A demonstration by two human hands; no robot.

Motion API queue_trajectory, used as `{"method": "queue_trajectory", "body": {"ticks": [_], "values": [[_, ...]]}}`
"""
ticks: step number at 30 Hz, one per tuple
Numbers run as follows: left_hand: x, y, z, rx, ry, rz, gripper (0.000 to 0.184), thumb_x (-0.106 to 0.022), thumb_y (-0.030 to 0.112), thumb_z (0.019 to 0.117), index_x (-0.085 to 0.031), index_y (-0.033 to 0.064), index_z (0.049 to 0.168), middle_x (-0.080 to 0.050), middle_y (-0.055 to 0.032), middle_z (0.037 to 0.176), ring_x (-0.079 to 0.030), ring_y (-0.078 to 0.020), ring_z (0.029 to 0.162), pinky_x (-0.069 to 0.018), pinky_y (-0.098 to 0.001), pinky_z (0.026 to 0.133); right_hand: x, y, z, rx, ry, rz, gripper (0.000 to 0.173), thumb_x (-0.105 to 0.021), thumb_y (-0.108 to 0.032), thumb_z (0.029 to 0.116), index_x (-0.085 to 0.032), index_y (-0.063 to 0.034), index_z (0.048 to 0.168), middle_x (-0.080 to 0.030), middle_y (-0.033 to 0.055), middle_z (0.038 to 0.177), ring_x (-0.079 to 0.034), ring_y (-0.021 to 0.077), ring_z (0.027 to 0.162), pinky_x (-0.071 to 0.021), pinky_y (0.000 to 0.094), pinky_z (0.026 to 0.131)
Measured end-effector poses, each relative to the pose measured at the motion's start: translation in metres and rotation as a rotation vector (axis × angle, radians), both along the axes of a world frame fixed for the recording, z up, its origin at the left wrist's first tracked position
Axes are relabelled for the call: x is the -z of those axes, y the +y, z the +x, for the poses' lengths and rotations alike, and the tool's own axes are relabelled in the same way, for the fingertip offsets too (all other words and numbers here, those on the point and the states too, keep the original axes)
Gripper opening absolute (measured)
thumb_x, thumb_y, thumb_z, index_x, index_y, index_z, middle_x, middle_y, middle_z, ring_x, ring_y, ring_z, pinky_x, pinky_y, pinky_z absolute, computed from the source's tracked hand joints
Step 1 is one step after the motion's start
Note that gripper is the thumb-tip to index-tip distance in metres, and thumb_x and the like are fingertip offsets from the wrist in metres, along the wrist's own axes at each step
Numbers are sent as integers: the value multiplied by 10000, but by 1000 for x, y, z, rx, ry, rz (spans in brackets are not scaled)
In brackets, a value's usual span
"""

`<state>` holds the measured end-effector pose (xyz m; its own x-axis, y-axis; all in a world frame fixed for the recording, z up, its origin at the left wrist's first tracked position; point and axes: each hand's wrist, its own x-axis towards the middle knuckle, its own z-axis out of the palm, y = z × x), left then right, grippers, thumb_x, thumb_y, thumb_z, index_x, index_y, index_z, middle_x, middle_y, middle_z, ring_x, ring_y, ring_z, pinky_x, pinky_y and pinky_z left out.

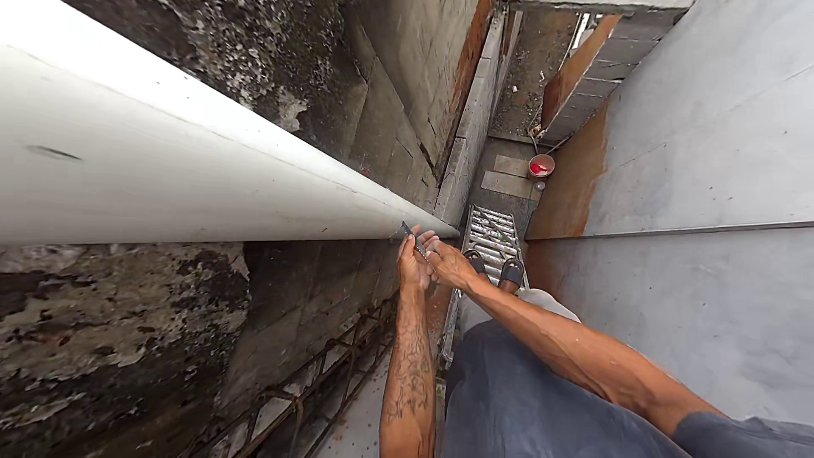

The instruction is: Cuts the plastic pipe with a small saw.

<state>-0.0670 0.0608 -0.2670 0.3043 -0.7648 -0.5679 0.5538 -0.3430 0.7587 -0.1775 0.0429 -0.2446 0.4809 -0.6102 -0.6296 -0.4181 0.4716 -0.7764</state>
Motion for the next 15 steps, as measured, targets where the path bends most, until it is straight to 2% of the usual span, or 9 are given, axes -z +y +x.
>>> {"method": "queue_trajectory", "body": {"ticks": [2,3,6,8,10,11,12,14,15], "values": [[2,-4,7,13,-3,-61,413,-218,156,1108,-529,21,1345,-734,-113,956,-734,-175,799,-604,-294,737,-2,-1,7,29,11,21,341,-344,-234,1132,-580,9,1168,-641,95,838,-629,138,653,-550,301,675],[2,-6,9,14,-5,-74,404,-229,138,1102,-544,24,1328,-737,-105,951,-733,-168,798,-601,-288,734,-1,-2,10,39,23,10,350,-344,-235,1131,-595,10,1151,-634,96,830,-617,147,657,-541,312,682],[3,-9,12,-13,30,-78,375,-272,153,1110,-581,50,1296,-732,-82,964,-719,-144,798,-590,-266,719,2,-5,21,52,56,-62,348,-362,-229,1126,-617,9,1119,-639,154,904,-635,254,831,-513,429,834],[-3,-12,12,-29,-1,-25,349,-299,158,1114,-584,31,1270,-733,-105,971,-723,-165,815,-590,-282,730,2,-8,24,52,57,-68,361,-372,-232,1124,-627,23,1151,-653,202,986,-650,309,932,-504,480,904],[-17,-7,11,-23,-183,80,291,-371,104,1094,-575,-18,1261,-706,-138,1025,-692,-172,840,-567,-297,759,1,-10,24,36,50,-21,361,-356,-255,1131,-613,-6,1179,-634,140,872,-627,230,756,-525,396,758],[-26,-1,10,-26,-330,119,271,-437,69,1068,-559,-42,1283,-672,-157,1080,-663,-178,886,-553,-312,802,-2,-12,23,50,26,27,355,-351,-261,1135,-602,-19,1202,-624,89,782,-598,156,618,-521,311,627],[-35,8,11,-39,-477,123,333,-503,49,1036,-507,-69,1347,-630,-209,1191,-642,-214,1000,-538,-348,881,-6,-15,22,80,-15,97,345,-349,-248,1137,-592,-19,1222,-633,65,751,-582,112,547,-511,259,557],[-60,22,15,-94,-728,56,592,-596,81,972,-341,-78,1482,-480,-274,1440,-528,-286,1292,-461,-396,1064,-7,-19,24,128,-64,152,347,-335,-231,1139,-588,-19,1245,-643,58,750,-544,91,504,-476,236,514],[-75,25,19,-129,-842,-15,709,-631,115,944,-265,-75,1522,-391,-283,1519,-450,-306,1382,-419,-403,1120,-2,-19,28,137,-57,111,354,-337,-239,1139,-603,-28,1242,-627,53,739,-533,96,515,-469,245,525]]}}
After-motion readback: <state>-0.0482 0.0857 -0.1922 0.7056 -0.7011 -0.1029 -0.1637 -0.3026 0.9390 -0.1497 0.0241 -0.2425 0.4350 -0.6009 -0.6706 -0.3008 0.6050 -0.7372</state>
